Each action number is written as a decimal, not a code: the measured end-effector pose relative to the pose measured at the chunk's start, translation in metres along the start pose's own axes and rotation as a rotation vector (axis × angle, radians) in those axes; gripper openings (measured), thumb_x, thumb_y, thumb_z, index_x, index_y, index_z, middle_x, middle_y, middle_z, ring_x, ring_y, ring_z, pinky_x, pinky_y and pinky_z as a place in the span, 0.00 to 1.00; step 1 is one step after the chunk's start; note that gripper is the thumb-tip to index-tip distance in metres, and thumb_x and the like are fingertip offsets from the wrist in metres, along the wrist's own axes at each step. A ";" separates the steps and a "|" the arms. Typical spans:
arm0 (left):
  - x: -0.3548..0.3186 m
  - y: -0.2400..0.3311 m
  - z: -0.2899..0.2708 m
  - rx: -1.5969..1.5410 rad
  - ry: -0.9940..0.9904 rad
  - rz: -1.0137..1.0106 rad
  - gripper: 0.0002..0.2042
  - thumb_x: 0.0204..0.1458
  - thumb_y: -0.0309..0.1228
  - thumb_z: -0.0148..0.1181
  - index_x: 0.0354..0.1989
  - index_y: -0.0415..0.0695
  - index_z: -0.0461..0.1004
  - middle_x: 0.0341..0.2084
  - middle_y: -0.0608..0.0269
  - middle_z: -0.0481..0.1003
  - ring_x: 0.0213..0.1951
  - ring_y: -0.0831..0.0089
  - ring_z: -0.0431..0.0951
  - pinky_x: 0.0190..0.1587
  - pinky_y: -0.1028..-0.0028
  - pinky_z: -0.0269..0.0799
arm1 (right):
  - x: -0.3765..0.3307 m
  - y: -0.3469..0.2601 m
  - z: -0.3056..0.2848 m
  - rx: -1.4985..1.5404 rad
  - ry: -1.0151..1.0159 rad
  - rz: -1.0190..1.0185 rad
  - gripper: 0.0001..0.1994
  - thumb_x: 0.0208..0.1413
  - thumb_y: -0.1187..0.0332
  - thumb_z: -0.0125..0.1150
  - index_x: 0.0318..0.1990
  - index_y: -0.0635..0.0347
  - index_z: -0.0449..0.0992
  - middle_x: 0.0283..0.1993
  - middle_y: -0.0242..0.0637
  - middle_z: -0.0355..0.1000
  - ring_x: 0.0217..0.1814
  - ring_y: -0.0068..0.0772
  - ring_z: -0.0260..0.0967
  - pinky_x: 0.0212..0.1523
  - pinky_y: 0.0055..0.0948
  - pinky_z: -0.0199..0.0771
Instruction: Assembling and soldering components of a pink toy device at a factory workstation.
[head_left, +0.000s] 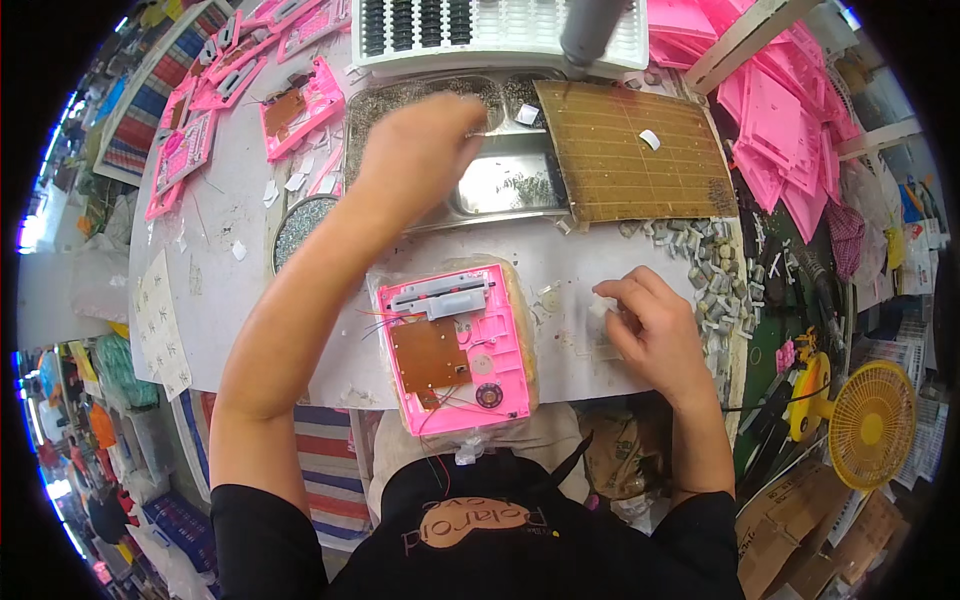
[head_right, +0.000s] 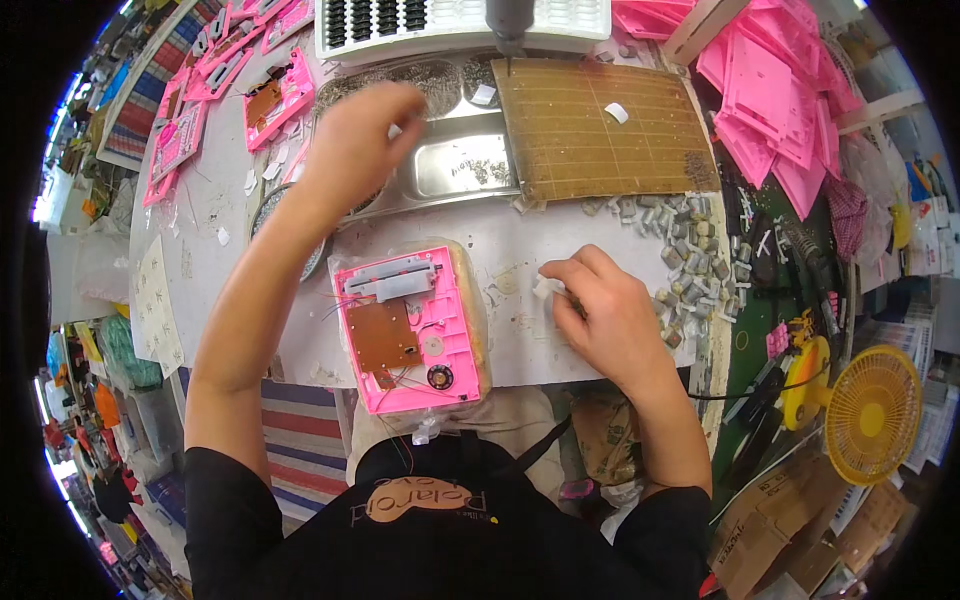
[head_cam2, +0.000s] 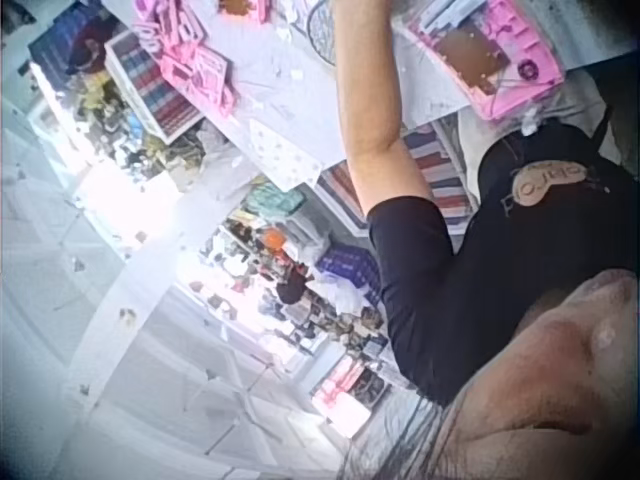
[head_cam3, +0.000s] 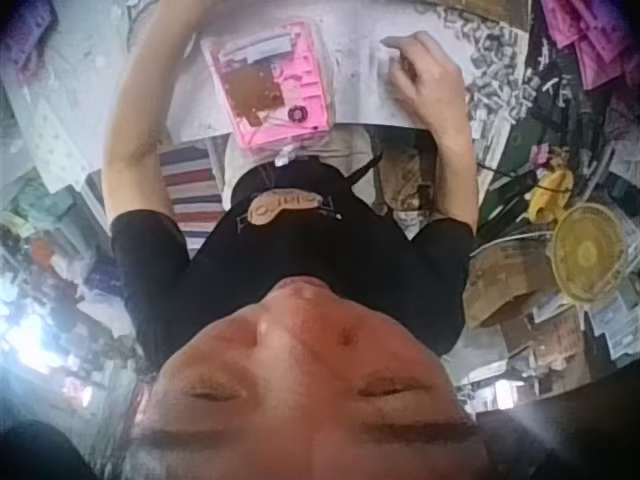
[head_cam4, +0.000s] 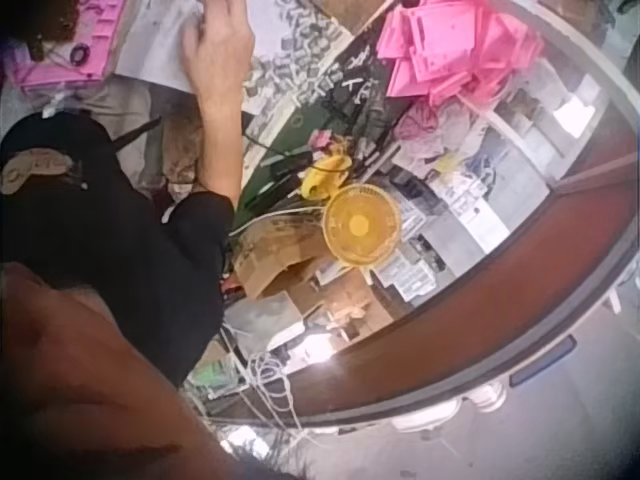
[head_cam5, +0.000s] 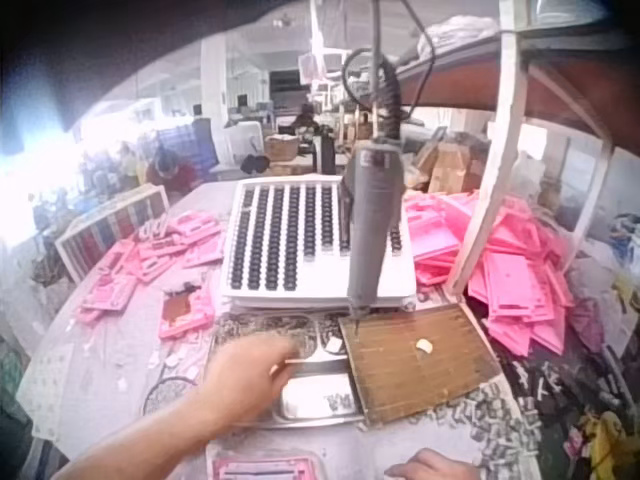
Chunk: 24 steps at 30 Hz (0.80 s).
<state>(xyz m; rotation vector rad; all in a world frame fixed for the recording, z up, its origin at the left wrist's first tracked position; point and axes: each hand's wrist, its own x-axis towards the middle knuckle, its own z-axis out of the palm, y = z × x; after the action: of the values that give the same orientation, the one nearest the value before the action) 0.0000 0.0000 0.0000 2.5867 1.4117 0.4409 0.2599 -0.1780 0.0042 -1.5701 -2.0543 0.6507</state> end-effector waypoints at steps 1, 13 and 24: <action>-0.001 -0.001 0.012 0.215 -0.124 0.018 0.08 0.52 0.31 0.61 0.39 0.44 0.79 0.39 0.53 0.77 0.43 0.55 0.80 0.47 0.61 0.75 | 0.003 -0.002 0.001 -0.008 -0.005 -0.028 0.12 0.48 0.77 0.62 0.42 0.59 0.78 0.34 0.40 0.70 0.30 0.41 0.73 0.32 0.36 0.73; -0.007 -0.003 0.005 0.147 -0.096 0.201 0.07 0.50 0.32 0.62 0.34 0.45 0.80 0.33 0.57 0.76 0.44 0.57 0.77 0.47 0.58 0.71 | 0.012 -0.003 0.006 0.038 -0.014 -0.038 0.10 0.48 0.75 0.61 0.40 0.62 0.78 0.30 0.37 0.67 0.25 0.31 0.68 0.29 0.30 0.70; -0.011 -0.008 -0.016 -0.583 -0.186 0.023 0.10 0.52 0.29 0.64 0.40 0.37 0.77 0.31 0.60 0.80 0.33 0.73 0.79 0.40 0.73 0.74 | 0.105 0.000 0.004 0.275 0.071 -0.126 0.11 0.58 0.69 0.61 0.46 0.65 0.78 0.36 0.37 0.77 0.29 0.24 0.72 0.31 0.26 0.74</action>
<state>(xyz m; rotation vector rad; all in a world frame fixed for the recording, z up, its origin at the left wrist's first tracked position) -0.0166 -0.0048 0.0110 2.1088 1.0039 0.5078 0.2331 -0.0766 0.0097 -1.2800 -1.9020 0.7810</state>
